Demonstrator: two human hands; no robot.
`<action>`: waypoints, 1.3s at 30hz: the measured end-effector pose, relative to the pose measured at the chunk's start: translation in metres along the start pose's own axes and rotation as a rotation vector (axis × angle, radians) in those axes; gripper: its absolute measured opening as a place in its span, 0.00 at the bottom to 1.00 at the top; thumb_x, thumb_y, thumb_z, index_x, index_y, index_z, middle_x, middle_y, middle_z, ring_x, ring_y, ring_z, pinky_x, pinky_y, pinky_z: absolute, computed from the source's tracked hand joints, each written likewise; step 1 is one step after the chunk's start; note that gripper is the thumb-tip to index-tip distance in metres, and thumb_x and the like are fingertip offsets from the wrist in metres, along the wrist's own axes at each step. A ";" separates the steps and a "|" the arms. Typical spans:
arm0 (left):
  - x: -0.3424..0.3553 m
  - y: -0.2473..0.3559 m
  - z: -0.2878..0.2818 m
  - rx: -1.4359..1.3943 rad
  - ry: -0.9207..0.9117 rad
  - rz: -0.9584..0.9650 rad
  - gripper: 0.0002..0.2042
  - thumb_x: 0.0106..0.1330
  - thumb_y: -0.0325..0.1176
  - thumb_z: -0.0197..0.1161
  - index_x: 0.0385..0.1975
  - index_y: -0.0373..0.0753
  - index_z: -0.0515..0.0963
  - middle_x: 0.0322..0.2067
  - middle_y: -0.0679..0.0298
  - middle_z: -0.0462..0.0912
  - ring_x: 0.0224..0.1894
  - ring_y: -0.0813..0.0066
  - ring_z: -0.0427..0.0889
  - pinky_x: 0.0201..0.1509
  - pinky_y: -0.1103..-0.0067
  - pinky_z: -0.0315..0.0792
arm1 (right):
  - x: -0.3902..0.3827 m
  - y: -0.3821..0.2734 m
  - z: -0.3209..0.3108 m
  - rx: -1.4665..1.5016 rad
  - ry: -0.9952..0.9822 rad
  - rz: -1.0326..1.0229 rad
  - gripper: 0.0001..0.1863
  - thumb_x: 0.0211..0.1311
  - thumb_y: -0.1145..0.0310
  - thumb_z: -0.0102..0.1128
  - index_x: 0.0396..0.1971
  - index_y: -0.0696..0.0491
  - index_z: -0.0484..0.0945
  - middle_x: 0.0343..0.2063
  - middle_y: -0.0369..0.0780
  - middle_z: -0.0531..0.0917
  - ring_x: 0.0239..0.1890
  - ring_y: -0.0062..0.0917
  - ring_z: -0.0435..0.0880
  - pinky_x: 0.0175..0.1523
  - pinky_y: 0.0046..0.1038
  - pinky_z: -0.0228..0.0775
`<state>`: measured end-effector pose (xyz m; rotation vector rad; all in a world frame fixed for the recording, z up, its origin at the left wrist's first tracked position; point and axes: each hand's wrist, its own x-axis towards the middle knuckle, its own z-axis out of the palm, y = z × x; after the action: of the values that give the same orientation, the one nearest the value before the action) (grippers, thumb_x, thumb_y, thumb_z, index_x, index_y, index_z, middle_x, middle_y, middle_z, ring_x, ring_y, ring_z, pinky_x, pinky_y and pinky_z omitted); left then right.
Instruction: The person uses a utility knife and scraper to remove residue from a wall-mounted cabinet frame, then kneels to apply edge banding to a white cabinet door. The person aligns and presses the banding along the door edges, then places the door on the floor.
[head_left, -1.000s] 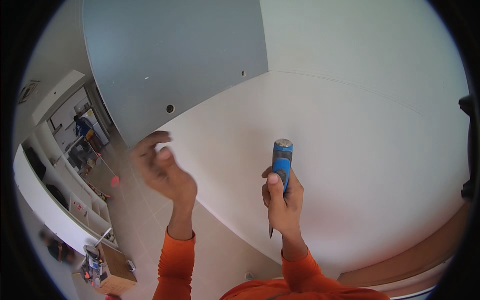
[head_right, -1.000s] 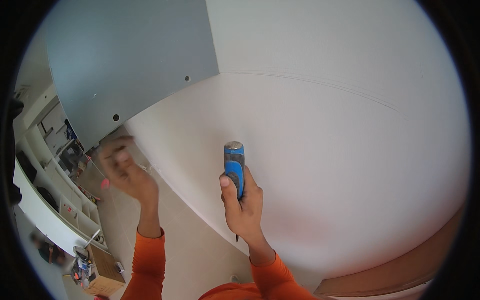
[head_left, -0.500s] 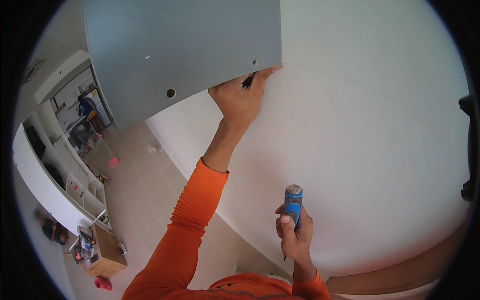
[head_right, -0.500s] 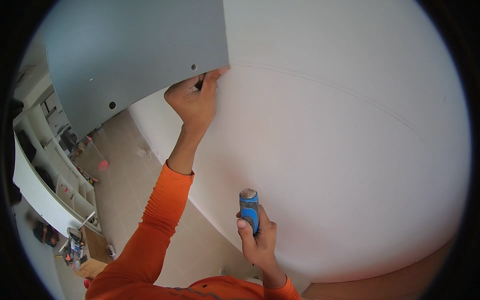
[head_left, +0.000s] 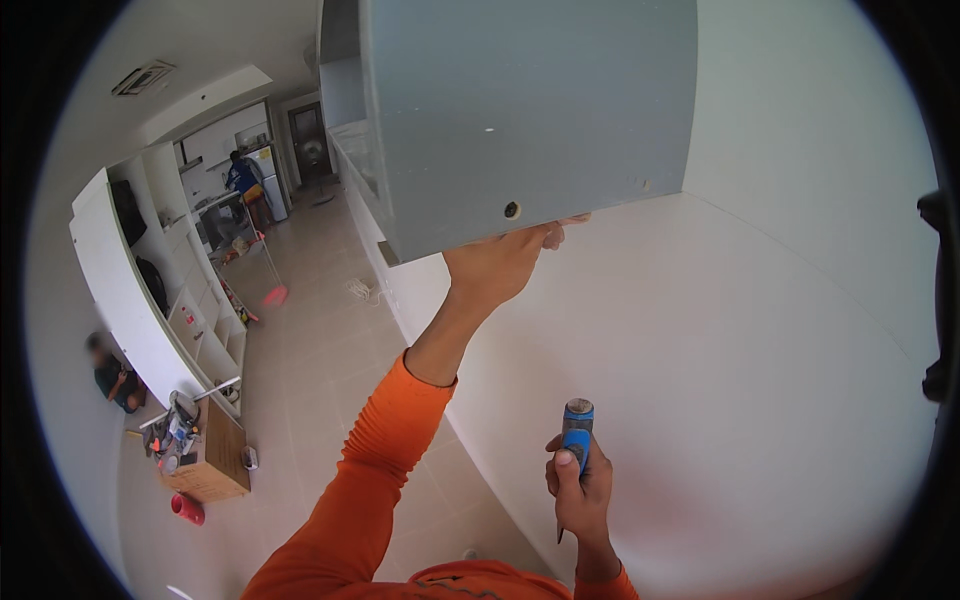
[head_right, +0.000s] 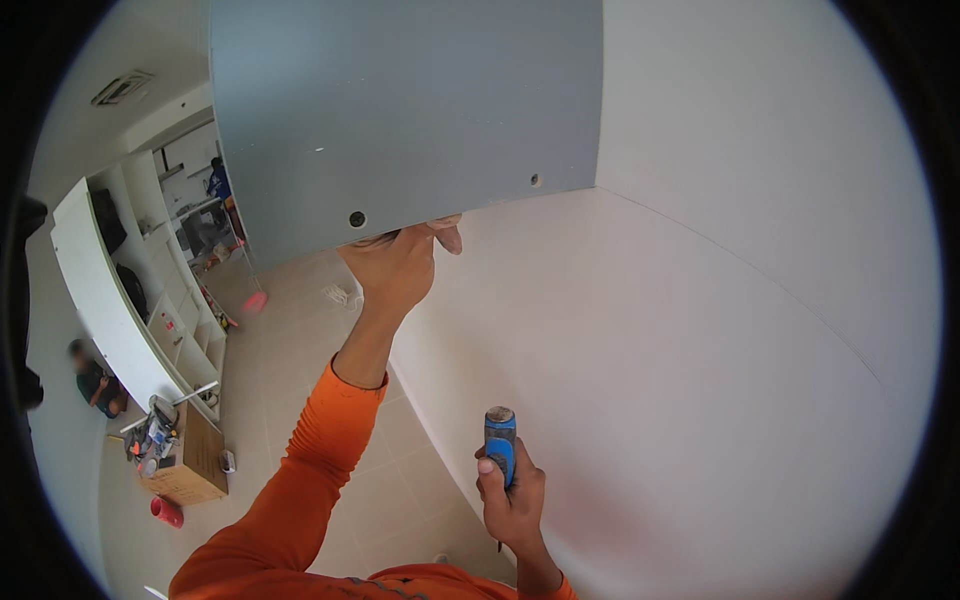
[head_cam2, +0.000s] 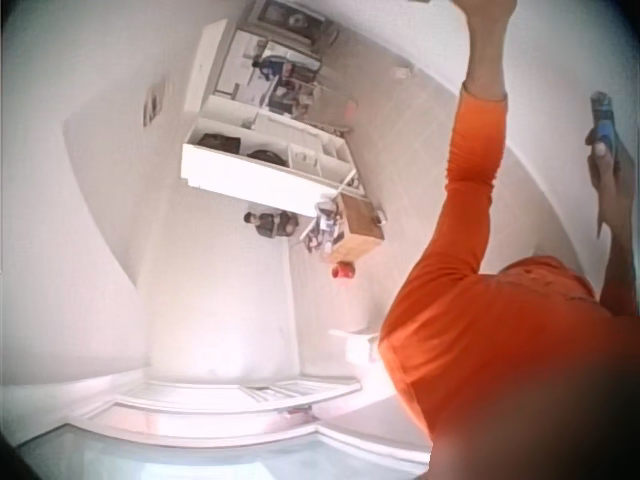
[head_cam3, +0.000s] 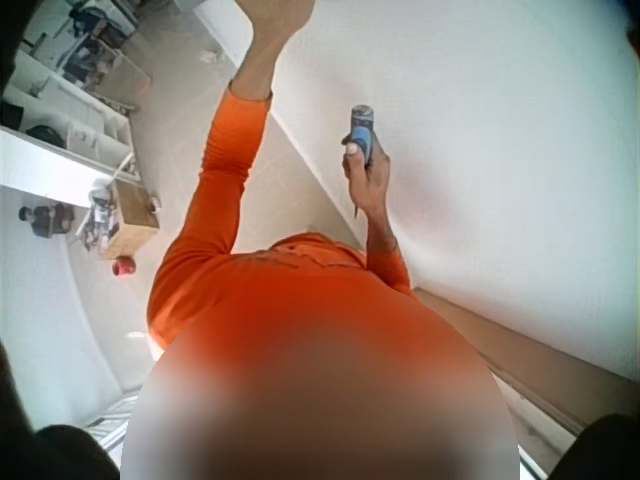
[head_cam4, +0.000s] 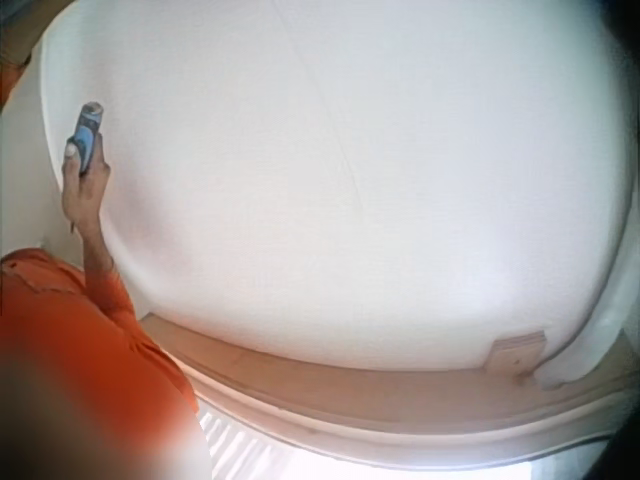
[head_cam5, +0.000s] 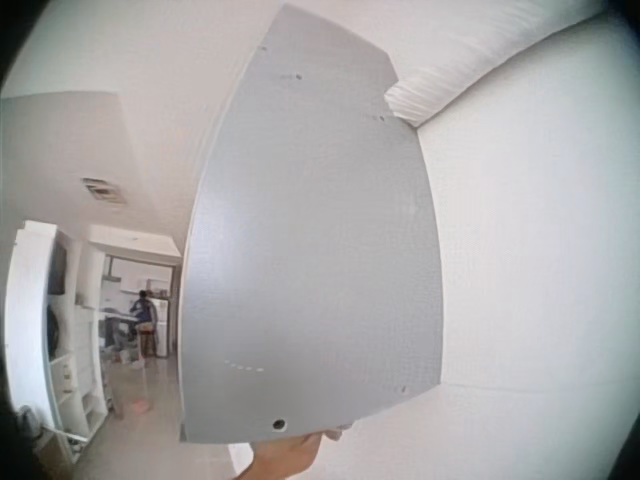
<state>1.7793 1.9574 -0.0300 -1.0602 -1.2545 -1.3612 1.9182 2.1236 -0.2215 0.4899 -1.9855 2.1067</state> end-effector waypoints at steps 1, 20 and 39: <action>-0.001 0.006 -0.003 -0.007 0.038 0.070 0.05 0.61 0.11 0.63 0.25 0.27 0.81 0.21 0.58 0.84 0.19 0.71 0.83 0.23 0.78 0.79 | 0.002 0.002 0.002 -0.008 -0.011 0.004 0.22 0.78 0.53 0.51 0.38 0.61 0.75 0.13 0.31 0.70 0.14 0.13 0.66 0.21 0.20 0.57; -0.005 0.038 -0.046 -0.433 0.021 0.017 0.16 0.65 0.33 0.74 0.25 0.25 0.80 0.21 0.45 0.85 0.22 0.48 0.88 0.23 0.56 0.86 | 0.010 0.023 0.019 -0.035 -0.101 0.067 0.16 0.75 0.59 0.56 0.37 0.60 0.76 0.14 0.31 0.73 0.16 0.13 0.70 0.22 0.21 0.60; 0.005 0.045 -0.004 -0.219 -0.184 -0.188 0.11 0.61 0.24 0.74 0.42 0.31 0.86 0.26 0.59 0.87 0.29 0.69 0.88 0.35 0.75 0.83 | 0.045 0.041 0.015 -0.134 -0.296 0.337 0.18 0.75 0.54 0.58 0.39 0.58 0.77 0.17 0.34 0.76 0.20 0.17 0.74 0.27 0.26 0.66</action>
<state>1.8231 1.9532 -0.0181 -1.2673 -1.3905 -1.6007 1.8629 2.1018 -0.2422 0.4962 -2.5125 2.1681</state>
